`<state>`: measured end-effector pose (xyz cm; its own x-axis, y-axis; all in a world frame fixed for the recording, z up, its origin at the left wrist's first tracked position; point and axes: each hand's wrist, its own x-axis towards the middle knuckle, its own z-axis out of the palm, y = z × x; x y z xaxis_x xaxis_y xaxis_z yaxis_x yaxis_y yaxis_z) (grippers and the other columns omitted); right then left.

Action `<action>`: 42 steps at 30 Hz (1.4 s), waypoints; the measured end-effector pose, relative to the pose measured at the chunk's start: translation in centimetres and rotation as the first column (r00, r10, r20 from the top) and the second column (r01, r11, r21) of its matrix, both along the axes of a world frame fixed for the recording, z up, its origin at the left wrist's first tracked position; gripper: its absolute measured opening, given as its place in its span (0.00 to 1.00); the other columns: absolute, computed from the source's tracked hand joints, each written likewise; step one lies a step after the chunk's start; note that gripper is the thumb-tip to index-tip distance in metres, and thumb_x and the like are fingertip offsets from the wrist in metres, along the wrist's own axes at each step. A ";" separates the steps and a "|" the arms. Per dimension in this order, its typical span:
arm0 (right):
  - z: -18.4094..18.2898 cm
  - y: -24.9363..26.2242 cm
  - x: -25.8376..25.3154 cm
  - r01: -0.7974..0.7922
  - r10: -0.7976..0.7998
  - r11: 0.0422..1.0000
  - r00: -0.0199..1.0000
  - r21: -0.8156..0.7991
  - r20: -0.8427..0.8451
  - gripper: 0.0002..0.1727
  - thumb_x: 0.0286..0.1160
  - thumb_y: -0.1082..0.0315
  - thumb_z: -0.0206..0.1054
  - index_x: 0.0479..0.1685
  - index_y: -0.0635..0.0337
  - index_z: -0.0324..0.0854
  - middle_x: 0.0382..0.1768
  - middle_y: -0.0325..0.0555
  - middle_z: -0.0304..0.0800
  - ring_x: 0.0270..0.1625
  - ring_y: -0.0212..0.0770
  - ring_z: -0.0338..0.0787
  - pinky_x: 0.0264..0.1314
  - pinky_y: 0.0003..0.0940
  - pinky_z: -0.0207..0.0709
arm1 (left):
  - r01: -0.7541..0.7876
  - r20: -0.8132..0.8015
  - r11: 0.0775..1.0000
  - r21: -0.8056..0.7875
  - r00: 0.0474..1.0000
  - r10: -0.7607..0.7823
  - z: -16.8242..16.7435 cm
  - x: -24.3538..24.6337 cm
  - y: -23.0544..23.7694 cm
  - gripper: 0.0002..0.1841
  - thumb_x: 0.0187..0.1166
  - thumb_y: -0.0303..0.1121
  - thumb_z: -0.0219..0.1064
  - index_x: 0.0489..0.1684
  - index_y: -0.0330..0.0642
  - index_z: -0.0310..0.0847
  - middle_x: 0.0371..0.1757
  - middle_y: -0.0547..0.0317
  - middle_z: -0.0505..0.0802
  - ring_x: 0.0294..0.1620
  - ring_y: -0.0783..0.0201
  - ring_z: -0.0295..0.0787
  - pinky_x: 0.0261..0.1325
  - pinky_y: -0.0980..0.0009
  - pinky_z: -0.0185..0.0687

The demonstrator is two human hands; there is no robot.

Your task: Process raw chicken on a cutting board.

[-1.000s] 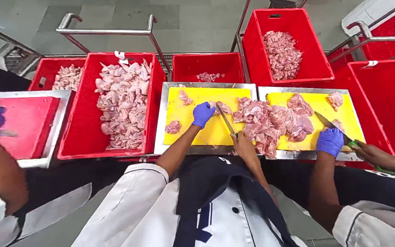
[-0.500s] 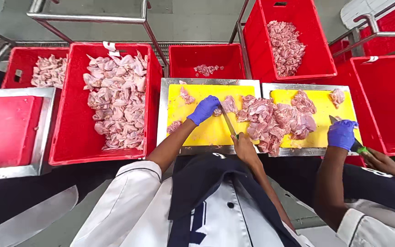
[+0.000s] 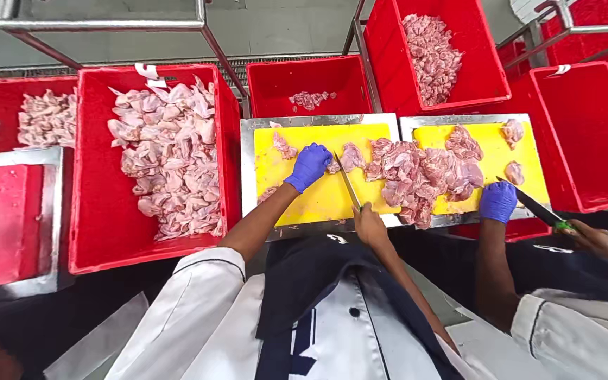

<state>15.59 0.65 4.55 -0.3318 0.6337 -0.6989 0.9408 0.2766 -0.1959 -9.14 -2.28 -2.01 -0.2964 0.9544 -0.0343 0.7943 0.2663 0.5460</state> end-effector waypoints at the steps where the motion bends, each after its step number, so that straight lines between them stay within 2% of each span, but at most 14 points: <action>1: 0.4 -0.7 1.9 0.016 -0.015 1.000 0.999 -0.021 0.042 0.35 0.93 0.43 0.48 0.77 0.68 0.69 0.54 0.67 0.90 0.59 0.65 0.92 0.61 0.64 0.83 | -0.054 0.005 0.998 -0.029 0.999 0.054 0.4 0.5 -0.7 0.14 0.86 0.36 0.59 0.51 0.42 0.92 0.55 0.47 0.94 0.64 0.43 0.88 0.68 0.45 0.80; 4: 1.5 -1.9 4.0 0.015 -0.014 1.000 0.996 -0.009 0.093 0.35 0.93 0.43 0.49 0.80 0.67 0.68 0.53 0.67 0.91 0.59 0.66 0.92 0.61 0.63 0.82 | -0.202 0.064 0.969 -0.139 0.975 0.213 1.1 2.6 -3.5 0.18 0.89 0.40 0.56 0.59 0.40 0.89 0.58 0.44 0.94 0.65 0.44 0.90 0.68 0.46 0.83; 7: 2.9 -2.0 2.6 -0.049 0.046 0.997 0.997 0.054 0.058 0.33 0.93 0.43 0.49 0.72 0.66 0.72 0.48 0.65 0.92 0.55 0.65 0.93 0.58 0.61 0.83 | -0.267 0.102 0.959 -0.098 0.956 0.277 0.9 3.7 -5.0 0.21 0.85 0.44 0.64 0.67 0.41 0.86 0.63 0.44 0.92 0.68 0.45 0.88 0.72 0.49 0.81; 12: 4.2 -1.4 0.3 -0.200 0.200 0.980 0.973 -0.010 0.113 0.33 0.93 0.42 0.45 0.74 0.65 0.70 0.51 0.64 0.91 0.59 0.64 0.92 0.60 0.60 0.83 | -0.106 0.188 0.994 0.005 0.977 0.104 -0.2 2.0 -4.5 0.17 0.79 0.37 0.70 0.60 0.38 0.86 0.67 0.43 0.89 0.74 0.45 0.82 0.77 0.49 0.77; 20: -0.9 0.6 -9.9 -0.141 0.143 0.990 0.980 0.019 -0.139 0.32 0.94 0.45 0.46 0.72 0.68 0.70 0.53 0.63 0.90 0.60 0.61 0.92 0.60 0.59 0.84 | -0.057 0.216 0.998 0.000 0.975 0.056 -0.3 1.4 -4.1 0.11 0.79 0.31 0.69 0.53 0.36 0.89 0.61 0.44 0.92 0.70 0.48 0.86 0.76 0.52 0.79; 23: -0.9 0.4 -8.5 -0.149 0.150 0.989 0.978 0.017 -0.147 0.32 0.94 0.44 0.45 0.70 0.68 0.71 0.51 0.63 0.90 0.59 0.61 0.92 0.59 0.59 0.84 | -0.250 0.158 0.968 -0.007 0.956 0.248 -0.2 2.2 -3.8 0.13 0.77 0.33 0.69 0.55 0.39 0.89 0.58 0.47 0.94 0.65 0.49 0.89 0.71 0.52 0.83; 26: -0.4 -0.5 -4.3 -0.125 0.120 0.992 0.985 -0.033 -0.121 0.32 0.94 0.43 0.46 0.70 0.67 0.72 0.50 0.63 0.90 0.56 0.62 0.93 0.58 0.60 0.84 | -0.555 0.177 0.827 -0.094 0.808 0.562 0.8 3.5 -2.7 0.18 0.78 0.36 0.69 0.62 0.38 0.85 0.56 0.47 0.94 0.61 0.51 0.92 0.68 0.50 0.85; 29: -0.3 -0.4 -0.1 -0.123 0.109 0.981 0.989 -0.152 -0.097 0.33 0.93 0.42 0.47 0.69 0.68 0.73 0.51 0.65 0.89 0.58 0.63 0.91 0.61 0.62 0.81 | -0.684 0.227 0.727 -0.067 0.699 0.678 0.7 4.3 -2.2 0.19 0.79 0.34 0.67 0.65 0.37 0.82 0.53 0.45 0.94 0.55 0.50 0.93 0.63 0.49 0.87; 31: -0.8 -0.1 2.7 -0.128 0.097 0.976 0.980 -0.174 -0.174 0.33 0.93 0.44 0.49 0.64 0.71 0.75 0.48 0.67 0.88 0.56 0.64 0.90 0.61 0.63 0.80 | -0.684 0.291 0.729 0.030 0.704 0.648 0.0 4.2 -2.3 0.17 0.80 0.32 0.66 0.63 0.34 0.83 0.51 0.43 0.94 0.52 0.50 0.93 0.61 0.51 0.87; 33: -0.9 -0.1 5.1 -0.079 0.035 0.987 0.954 -0.137 -0.298 0.32 0.92 0.45 0.52 0.60 0.72 0.77 0.41 0.66 0.87 0.48 0.63 0.90 0.56 0.63 0.80 | -0.546 0.306 0.818 0.179 0.822 0.481 -0.8 4.2 -2.4 0.16 0.85 0.32 0.60 0.63 0.33 0.84 0.54 0.42 0.94 0.54 0.50 0.93 0.63 0.53 0.88; 35: -0.6 -0.2 6.9 0.017 -0.048 0.996 0.921 -0.084 -0.386 0.30 0.92 0.46 0.51 0.57 0.71 0.78 0.33 0.60 0.85 0.38 0.57 0.89 0.47 0.58 0.81 | -0.242 0.208 0.963 0.119 0.954 0.214 -0.7 5.2 -2.1 0.20 0.89 0.40 0.56 0.67 0.37 0.85 0.66 0.44 0.90 0.70 0.48 0.86 0.75 0.50 0.80; 37: -0.4 0.3 7.7 0.080 -0.094 0.995 0.927 -0.052 -0.364 0.30 0.93 0.46 0.50 0.57 0.70 0.78 0.31 0.58 0.85 0.37 0.57 0.89 0.45 0.58 0.81 | -0.001 0.027 0.999 -0.037 1.000 0.002 -0.4 6.9 -1.9 0.21 0.87 0.48 0.59 0.62 0.43 0.88 0.69 0.46 0.90 0.76 0.43 0.80 0.78 0.43 0.71; 39: 0.0 1.4 7.9 0.103 -0.105 0.994 0.956 -0.025 -0.275 0.31 0.93 0.44 0.49 0.60 0.69 0.77 0.35 0.62 0.87 0.43 0.61 0.91 0.50 0.61 0.81 | 0.003 -0.098 0.985 -0.174 0.995 -0.021 0.9 7.7 -1.5 0.20 0.85 0.47 0.59 0.49 0.41 0.91 0.60 0.44 0.92 0.69 0.38 0.84 0.75 0.38 0.70; 42: 0.3 2.2 8.1 0.108 -0.105 0.994 0.969 0.005 -0.226 0.33 0.93 0.42 0.48 0.62 0.68 0.76 0.38 0.63 0.88 0.46 0.63 0.91 0.51 0.63 0.81 | -0.156 -0.126 0.968 -0.198 0.983 0.133 2.8 6.8 -0.6 0.26 0.86 0.54 0.58 0.49 0.38 0.92 0.59 0.41 0.92 0.70 0.38 0.83 0.82 0.37 0.62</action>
